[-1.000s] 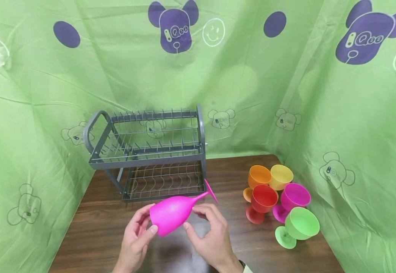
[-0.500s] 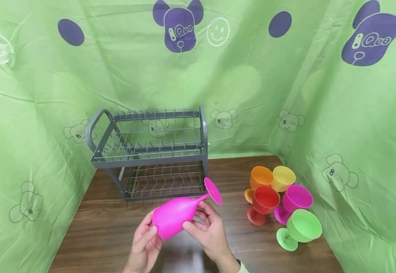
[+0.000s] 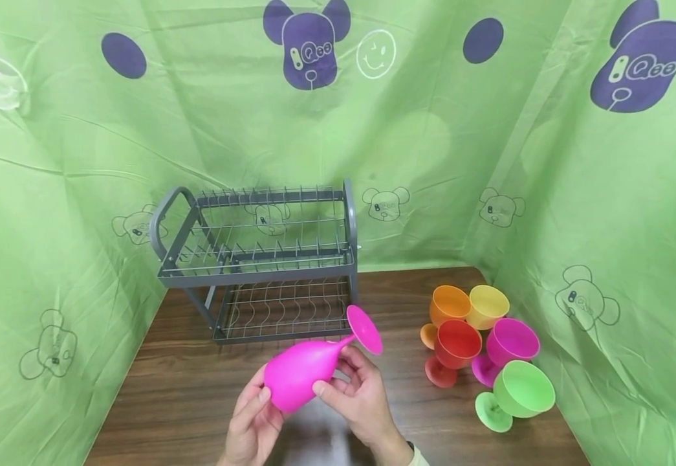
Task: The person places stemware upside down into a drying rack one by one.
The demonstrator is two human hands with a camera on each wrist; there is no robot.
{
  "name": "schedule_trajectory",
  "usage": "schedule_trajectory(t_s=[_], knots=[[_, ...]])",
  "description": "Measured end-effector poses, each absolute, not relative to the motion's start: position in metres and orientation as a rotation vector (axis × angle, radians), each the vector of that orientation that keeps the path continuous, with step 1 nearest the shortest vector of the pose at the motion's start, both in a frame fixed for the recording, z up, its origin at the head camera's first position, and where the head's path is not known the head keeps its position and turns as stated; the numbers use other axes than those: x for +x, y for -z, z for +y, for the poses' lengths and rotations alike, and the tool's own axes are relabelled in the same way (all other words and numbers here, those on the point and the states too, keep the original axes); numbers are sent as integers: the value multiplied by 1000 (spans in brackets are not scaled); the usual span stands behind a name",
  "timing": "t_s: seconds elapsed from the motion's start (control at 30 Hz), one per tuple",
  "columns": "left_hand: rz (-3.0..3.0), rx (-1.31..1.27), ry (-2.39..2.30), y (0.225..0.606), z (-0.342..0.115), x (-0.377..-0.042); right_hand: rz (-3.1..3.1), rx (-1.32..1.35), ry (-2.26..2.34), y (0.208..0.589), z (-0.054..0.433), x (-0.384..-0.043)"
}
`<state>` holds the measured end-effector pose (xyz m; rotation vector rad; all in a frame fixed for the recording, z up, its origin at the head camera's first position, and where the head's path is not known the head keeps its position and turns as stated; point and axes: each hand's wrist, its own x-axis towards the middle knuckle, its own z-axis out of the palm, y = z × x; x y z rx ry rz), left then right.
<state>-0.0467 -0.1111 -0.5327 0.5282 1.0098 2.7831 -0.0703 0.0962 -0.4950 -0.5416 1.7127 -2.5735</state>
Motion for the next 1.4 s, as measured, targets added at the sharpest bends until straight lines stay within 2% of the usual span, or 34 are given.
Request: schedule_trajectory(t_s=[0.4,0.5,0.77,1.0,1.2,1.4], knots=[[1086,585,-2769,529,-115,-51,1805,-763,2510,488,100,-84],[1234,529,-2766,529,-118,-52,1906,-787,2460,482,103,-90],[1770,48,-2733,534,-133,-63,2180,-845,2264,455,109,-107],[2358,-413,-2466,544,-167,-80,2335,-874,2065,419,106,-114],[2579,-580,-2318,546,-207,-93,2416,-992,1893,384,92,-125],[2703,-620,-2240,540,-238,-112,2442,-1104,1807,351,73,-140]])
